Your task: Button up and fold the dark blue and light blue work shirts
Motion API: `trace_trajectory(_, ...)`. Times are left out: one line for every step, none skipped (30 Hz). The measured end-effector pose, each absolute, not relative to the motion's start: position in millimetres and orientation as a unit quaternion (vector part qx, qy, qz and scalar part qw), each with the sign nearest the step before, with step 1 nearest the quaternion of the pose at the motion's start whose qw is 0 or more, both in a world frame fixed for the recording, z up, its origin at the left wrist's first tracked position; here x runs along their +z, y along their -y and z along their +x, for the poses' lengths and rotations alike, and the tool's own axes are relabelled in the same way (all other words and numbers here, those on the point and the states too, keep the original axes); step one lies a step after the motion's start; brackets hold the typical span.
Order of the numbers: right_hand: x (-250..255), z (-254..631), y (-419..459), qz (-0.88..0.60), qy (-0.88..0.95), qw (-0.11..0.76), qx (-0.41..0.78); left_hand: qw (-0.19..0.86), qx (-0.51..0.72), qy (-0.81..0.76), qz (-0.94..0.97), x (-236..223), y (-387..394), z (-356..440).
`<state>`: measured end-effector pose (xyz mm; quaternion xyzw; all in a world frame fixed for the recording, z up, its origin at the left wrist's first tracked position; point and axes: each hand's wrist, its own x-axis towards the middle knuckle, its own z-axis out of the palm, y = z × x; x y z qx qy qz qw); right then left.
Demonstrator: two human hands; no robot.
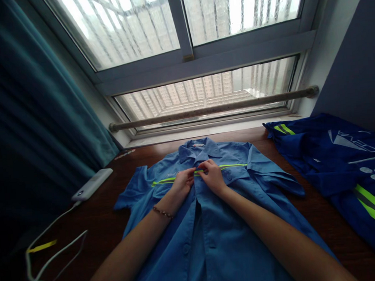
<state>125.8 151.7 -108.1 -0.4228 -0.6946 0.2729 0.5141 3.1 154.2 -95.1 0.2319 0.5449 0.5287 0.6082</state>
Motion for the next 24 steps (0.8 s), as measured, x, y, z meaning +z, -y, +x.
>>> trace_trajectory(-106.2,125.3,-150.2,-0.415,0.689,0.523,0.282,0.617,0.532,-0.538,0.219,-93.9,-154.0,2.8)
trace_trajectory(-104.8,125.0,-149.1,-0.409,0.684,0.530,0.291,0.625,0.533,-0.530,0.208,-92.8,-153.8,2.7)
trace_trajectory(-104.3,124.8,-148.5,-0.403,0.678,0.536,0.299,0.634,0.535,-0.522,0.200,-92.1,-153.4,2.8)
trace_trajectory(-104.6,124.7,-148.3,-0.398,0.673,0.541,0.309,0.641,0.536,-0.514,0.193,-91.6,-153.0,3.1)
trace_trajectory(-105.5,124.6,-148.6,-0.394,0.667,0.546,0.319,0.647,0.539,-0.506,0.186,-91.6,-152.5,3.6)
trace_trajectory(-107.0,124.5,-149.4,-0.389,0.662,0.549,0.329,0.650,0.544,-0.499,0.181,-91.9,-152.0,4.3)
trace_trajectory(-108.9,124.4,-150.4,-0.386,0.656,0.553,0.340,0.651,0.550,-0.492,0.178,-92.3,-151.5,5.1)
trace_trajectory(-110.9,124.4,-151.5,-0.383,0.650,0.555,0.350,0.651,0.555,-0.486,0.175,-93.0,-151.0,6.1)
trace_trajectory(-112.9,124.3,-152.7,-0.382,0.645,0.555,0.360,0.651,0.561,-0.481,0.174,-93.7,-150.6,7.1)
trace_trajectory(-114.6,124.2,-153.7,-0.381,0.641,0.555,0.369,0.649,0.568,-0.477,0.172,-94.4,-150.3,8.2)
trace_trajectory(-116.1,124.2,-154.6,-0.381,0.637,0.553,0.378,0.646,0.574,-0.473,0.171,-95.1,-150.0,9.3)
trace_trajectory(-117.4,124.2,-155.4,-0.382,0.633,0.551,0.388,0.643,0.580,-0.470,0.171,-95.7,-149.9,10.3)
trace_trajectory(-118.4,124.3,-156.0,-0.383,0.628,0.549,0.398,0.639,0.587,-0.467,0.170,-96.2,-149.9,11.1)
trace_trajectory(-119.2,124.4,-156.6,-0.383,0.623,0.546,0.408,0.635,0.593,-0.466,0.170,-96.6,-149.9,11.7)
trace_trajectory(-119.9,124.7,-157.1,-0.384,0.618,0.544,0.418,0.631,0.597,-0.465,0.171,-97.1,-149.9,12.0)
trace_trajectory(-120.5,125.1,-157.6,-0.384,0.613,0.542,0.428,0.628,0.599,-0.466,0.173,-97.5,-149.9,12.1)
trace_trajectory(-121.2,125.6,-158.1,-0.384,0.609,0.539,0.437,0.625,0.600,-0.467,0.176,-97.9,-149.9,11.8)
trace_trajectory(-121.8,126.0,-158.7,-0.384,0.604,0.538,0.445,0.623,0.599,-0.469,0.180,-98.2,-149.9,11.2)
trace_trajectory(-122.4,126.6,-159.3,-0.385,0.601,0.537,0.451,0.622,0.597,-0.472,0.185,-98.5,-149.8,10.5)
trace_trajectory(-123.0,127.0,-160.0,-0.385,0.597,0.537,0.455,0.619,0.595,-0.476,0.190,-98.7,-149.7,9.7)
trace_trajectory(-123.6,127.4,-160.6,-0.387,0.593,0.537,0.458,0.617,0.592,-0.481,0.195,-98.8,-149.6,8.9)
trace_trajectory(-124.2,127.7,-161.2,-0.389,0.589,0.538,0.461,0.613,0.590,-0.486,0.200,-98.8,-149.6,8.1)
trace_trajectory(-124.8,127.9,-161.7,-0.392,0.585,0.538,0.463,0.610,0.587,-0.492,0.205,-98.8,-149.6,7.5)
trace_trajectory(-125.4,127.9,-162.0,-0.395,0.583,0.538,0.464,0.606,0.583,-0.498,0.210,-98.7,-149.6,7.0)
